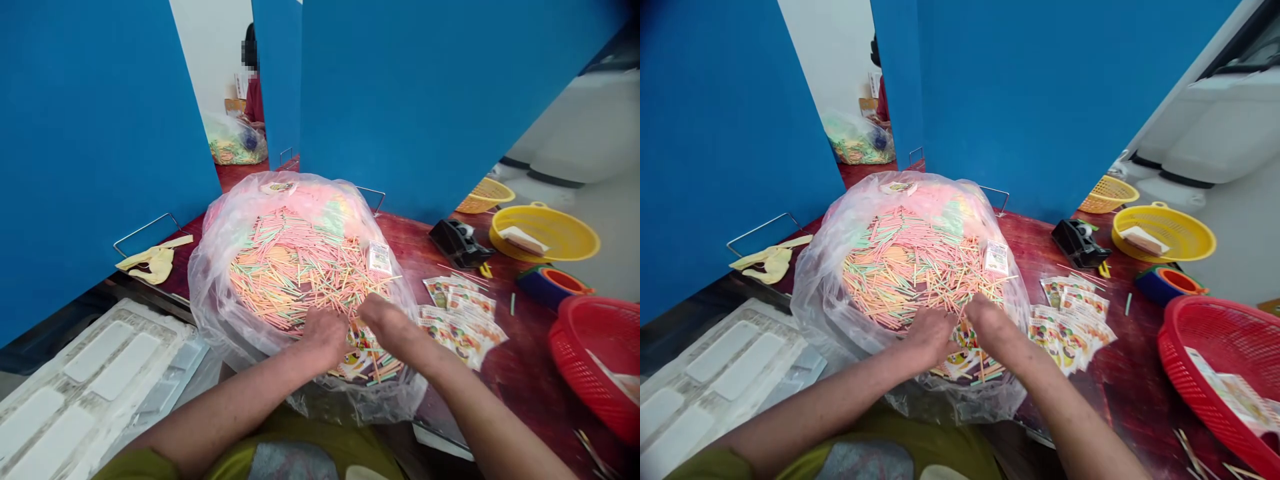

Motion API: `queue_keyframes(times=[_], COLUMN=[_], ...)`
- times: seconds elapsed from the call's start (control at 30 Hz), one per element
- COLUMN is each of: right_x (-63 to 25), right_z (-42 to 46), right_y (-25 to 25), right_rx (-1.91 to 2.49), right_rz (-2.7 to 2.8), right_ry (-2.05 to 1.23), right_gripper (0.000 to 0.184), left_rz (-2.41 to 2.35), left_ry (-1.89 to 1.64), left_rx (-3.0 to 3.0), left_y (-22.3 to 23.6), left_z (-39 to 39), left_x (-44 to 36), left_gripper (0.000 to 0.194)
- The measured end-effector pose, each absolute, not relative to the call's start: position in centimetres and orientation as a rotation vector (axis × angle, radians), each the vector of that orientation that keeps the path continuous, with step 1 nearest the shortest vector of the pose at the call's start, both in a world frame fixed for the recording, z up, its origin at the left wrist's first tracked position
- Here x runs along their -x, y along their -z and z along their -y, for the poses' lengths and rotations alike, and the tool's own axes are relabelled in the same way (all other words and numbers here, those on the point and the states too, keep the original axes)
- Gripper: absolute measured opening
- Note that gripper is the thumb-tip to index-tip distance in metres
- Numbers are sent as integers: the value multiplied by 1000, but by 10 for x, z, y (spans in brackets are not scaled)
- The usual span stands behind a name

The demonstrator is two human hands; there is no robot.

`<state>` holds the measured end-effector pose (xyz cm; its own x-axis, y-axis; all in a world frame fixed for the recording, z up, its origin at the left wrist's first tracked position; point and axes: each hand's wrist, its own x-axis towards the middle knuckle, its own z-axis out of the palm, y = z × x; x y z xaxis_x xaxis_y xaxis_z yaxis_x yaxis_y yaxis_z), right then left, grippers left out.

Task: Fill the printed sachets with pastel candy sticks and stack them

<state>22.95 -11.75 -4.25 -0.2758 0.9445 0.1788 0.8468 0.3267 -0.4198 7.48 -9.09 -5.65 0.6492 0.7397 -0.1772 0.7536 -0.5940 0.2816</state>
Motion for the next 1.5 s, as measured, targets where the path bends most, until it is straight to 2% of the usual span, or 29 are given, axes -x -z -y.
queue_keyframes(times=[0.13,0.23,0.4,0.5,0.63,0.77,0.93,1.2,1.33,1.5], right_x=[-260,-261,-237,-239,-247,-240,-225,-219,-222,-234], right_z=[127,131,126,124,122,115,113,116,117,117], right_y=[32,43,69,60,48,65,77,82,86,51], right_rx=[1583,1534,1565,1525,1472,1473,1504,1509,1493,1422], right_rz=[1920,1829,1936,1895,1786,1685,1925,2000,1923,1705], right_ry=[-546,-641,-410,-381,-554,-736,-447,-306,-294,-193], right_gripper=[18,18,25,19,16,18,21,23,21,11], left_rz=[-1161,-1136,-1164,-1226,-1266,-1281,-1215,-1183,-1160,-997], left_ry=[81,95,171,165,156,132,142,131,-34,-308], left_rx=[-2494,-2553,-2576,-2568,-2575,-2608,-2665,-2651,-2571,-2242], left_y=[55,42,33,38,39,33,36,48,56,57], left_z=[68,51,45,47,42,41,51,45,45,39], left_x=[-69,-62,-63,-64,-61,-63,-68,-65,-64,-49], left_gripper=[15,19,18,24,24,21,17,16,17,29])
